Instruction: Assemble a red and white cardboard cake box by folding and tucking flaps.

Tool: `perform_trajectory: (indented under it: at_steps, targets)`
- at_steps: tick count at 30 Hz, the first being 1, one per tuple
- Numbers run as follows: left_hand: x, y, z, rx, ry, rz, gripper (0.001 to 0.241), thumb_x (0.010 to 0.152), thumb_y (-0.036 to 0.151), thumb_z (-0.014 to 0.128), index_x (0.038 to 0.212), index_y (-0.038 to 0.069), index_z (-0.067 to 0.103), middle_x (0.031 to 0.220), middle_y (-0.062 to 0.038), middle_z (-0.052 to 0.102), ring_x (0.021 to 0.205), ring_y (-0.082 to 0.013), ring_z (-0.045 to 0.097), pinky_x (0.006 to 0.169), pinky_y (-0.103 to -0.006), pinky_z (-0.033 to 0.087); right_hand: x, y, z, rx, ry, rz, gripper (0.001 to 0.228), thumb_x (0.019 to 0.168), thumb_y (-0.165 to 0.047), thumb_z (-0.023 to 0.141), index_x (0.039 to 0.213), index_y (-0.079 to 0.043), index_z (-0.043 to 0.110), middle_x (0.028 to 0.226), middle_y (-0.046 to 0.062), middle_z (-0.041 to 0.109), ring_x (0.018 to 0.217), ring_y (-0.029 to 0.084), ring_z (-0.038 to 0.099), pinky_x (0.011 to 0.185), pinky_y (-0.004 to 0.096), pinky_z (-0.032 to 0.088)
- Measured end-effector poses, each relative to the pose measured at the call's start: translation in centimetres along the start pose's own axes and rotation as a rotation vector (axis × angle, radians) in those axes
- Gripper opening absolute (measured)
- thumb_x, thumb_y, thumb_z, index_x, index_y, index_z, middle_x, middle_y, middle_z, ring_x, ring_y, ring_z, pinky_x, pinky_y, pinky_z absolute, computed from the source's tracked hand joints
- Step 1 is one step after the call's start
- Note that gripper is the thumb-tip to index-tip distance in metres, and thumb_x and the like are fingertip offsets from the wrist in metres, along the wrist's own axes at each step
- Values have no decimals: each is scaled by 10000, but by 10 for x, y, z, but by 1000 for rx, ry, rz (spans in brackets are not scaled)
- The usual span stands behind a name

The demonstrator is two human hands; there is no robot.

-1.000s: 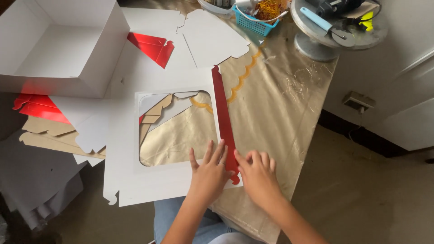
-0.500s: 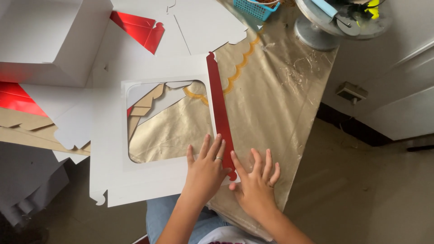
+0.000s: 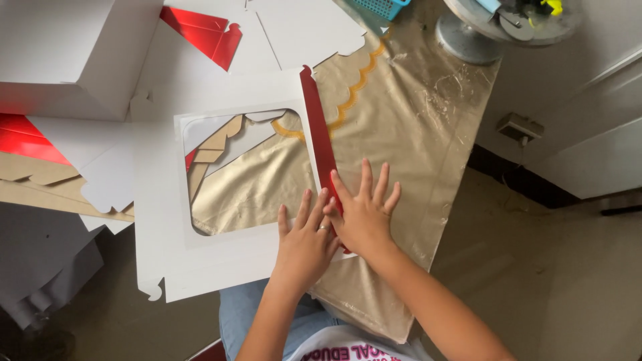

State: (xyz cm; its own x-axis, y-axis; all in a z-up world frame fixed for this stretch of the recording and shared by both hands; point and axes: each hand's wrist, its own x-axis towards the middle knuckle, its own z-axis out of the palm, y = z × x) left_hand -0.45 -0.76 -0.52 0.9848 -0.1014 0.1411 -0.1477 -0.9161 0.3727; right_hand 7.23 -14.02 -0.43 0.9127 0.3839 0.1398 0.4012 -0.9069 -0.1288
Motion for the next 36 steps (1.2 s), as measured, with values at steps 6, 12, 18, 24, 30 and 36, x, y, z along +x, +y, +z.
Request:
perform_trajectory:
  at_steps: [6,12,18,24,30,36]
  targets:
    - [-2,-1,6,12,82,26,668,947,406,567,1530,111,425,1640,-64,295,1532,-294,174,1168,-665,89,36,3,15,22,-37,52,641,992,-653,372,1583,-407,333,1651,270,77,1486,571,-20,1098,772,11]
    - [-2,-1,9,80,57,30,699,953,413,549,1550,107,354,1651,-67,272,1535,-295,167,1168,-665,85,76,-2,26,39,-99,140,669,965,-676,345,1586,-435,286,1676,234,63,1501,551,-48,1127,744,-17]
    - [-2,0,6,92,59,28,716,954,409,545,1571,117,331,1658,-54,249,1532,-292,173,1168,-660,94,111,-12,27,26,-114,183,736,957,-744,260,1608,-401,248,1672,237,83,1507,548,-68,1149,730,-49]
    - [-2,0,6,99,56,34,707,948,415,544,1556,112,347,1661,-57,239,1529,-296,175,1161,-665,98,136,-14,33,2,-86,157,799,939,-786,205,1615,-361,241,1661,247,106,1504,552,-75,1146,724,-59]
    - [-2,1,3,82,60,31,699,950,409,543,1550,103,359,1660,-72,236,1534,-303,165,1163,-669,96,153,-16,34,33,-110,170,803,938,-788,219,1618,-363,253,1662,224,143,1517,545,-59,1159,718,-56]
    - [0,2,2,63,72,14,698,954,401,547,1558,106,362,1664,-67,243,1539,-300,162,1170,-663,98,180,-13,44,24,-110,173,777,949,-769,208,1620,-378,227,1657,238,139,1506,553,-68,1149,722,-63]
